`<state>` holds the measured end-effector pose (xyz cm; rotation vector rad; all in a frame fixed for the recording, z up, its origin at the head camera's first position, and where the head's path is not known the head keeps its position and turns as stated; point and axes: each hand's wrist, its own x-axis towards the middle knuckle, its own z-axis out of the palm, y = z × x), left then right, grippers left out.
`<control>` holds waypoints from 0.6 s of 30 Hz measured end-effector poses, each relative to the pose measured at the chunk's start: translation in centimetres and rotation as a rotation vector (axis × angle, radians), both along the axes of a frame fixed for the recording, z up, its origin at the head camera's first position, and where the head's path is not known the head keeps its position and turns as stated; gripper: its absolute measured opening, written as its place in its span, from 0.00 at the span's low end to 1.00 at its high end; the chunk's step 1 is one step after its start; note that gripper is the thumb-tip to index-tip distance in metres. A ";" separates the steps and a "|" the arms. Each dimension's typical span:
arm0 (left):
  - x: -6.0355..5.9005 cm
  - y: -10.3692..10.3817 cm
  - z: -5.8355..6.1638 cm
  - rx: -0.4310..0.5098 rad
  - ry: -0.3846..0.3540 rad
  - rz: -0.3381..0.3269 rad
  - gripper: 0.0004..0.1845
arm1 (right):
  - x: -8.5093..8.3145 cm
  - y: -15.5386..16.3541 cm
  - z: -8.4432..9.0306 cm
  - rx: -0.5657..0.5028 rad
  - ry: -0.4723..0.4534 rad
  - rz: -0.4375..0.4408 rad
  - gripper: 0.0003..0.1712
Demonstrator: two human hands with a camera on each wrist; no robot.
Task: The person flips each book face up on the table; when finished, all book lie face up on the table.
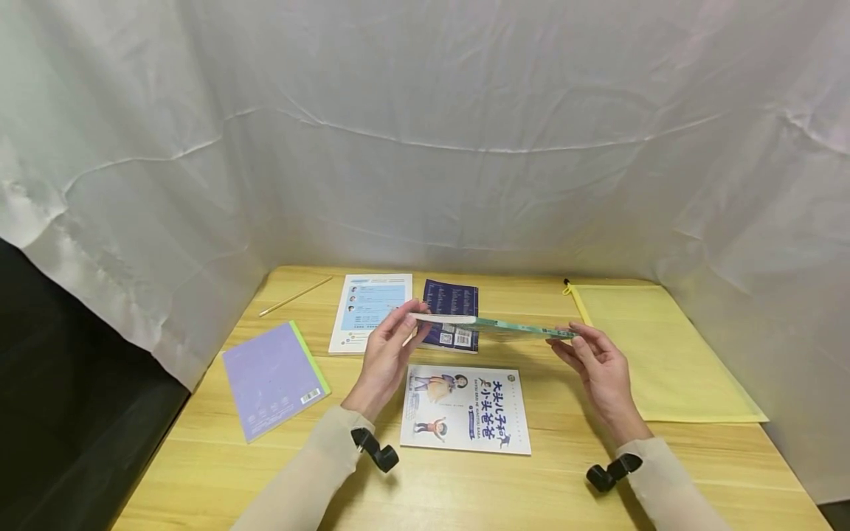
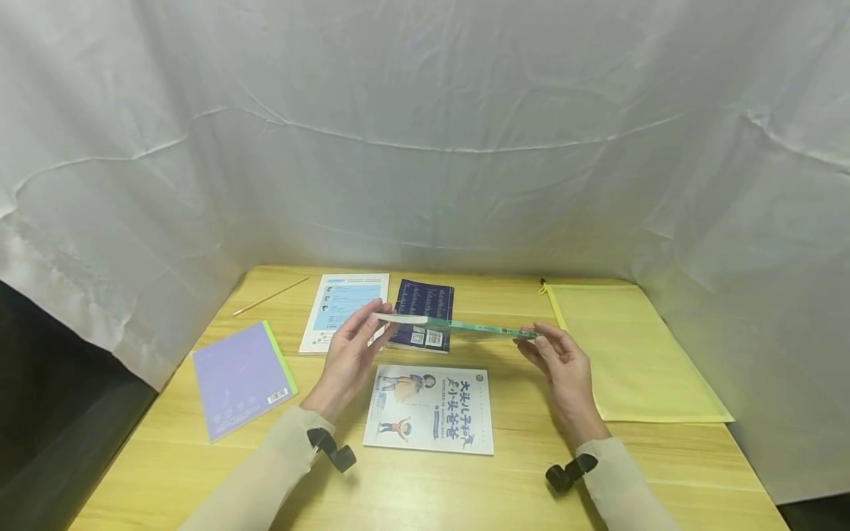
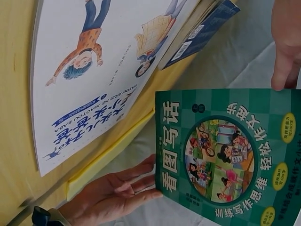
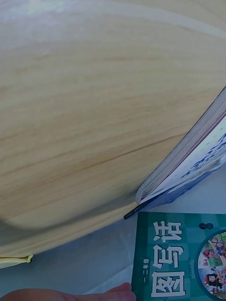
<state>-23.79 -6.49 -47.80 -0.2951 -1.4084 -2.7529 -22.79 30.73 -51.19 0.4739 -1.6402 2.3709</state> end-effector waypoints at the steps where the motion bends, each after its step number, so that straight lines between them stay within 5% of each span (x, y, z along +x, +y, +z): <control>1: 0.0 0.0 0.0 -0.001 -0.008 0.006 0.21 | 0.0 0.0 0.0 0.011 -0.010 -0.012 0.20; 9: -0.3 -0.1 -0.2 0.001 -0.052 0.030 0.23 | 0.1 -0.3 0.3 0.126 -0.048 -0.094 0.26; 18: -0.4 0.0 -0.2 0.038 -0.092 0.038 0.22 | -0.1 -0.4 0.2 0.123 -0.052 -0.108 0.27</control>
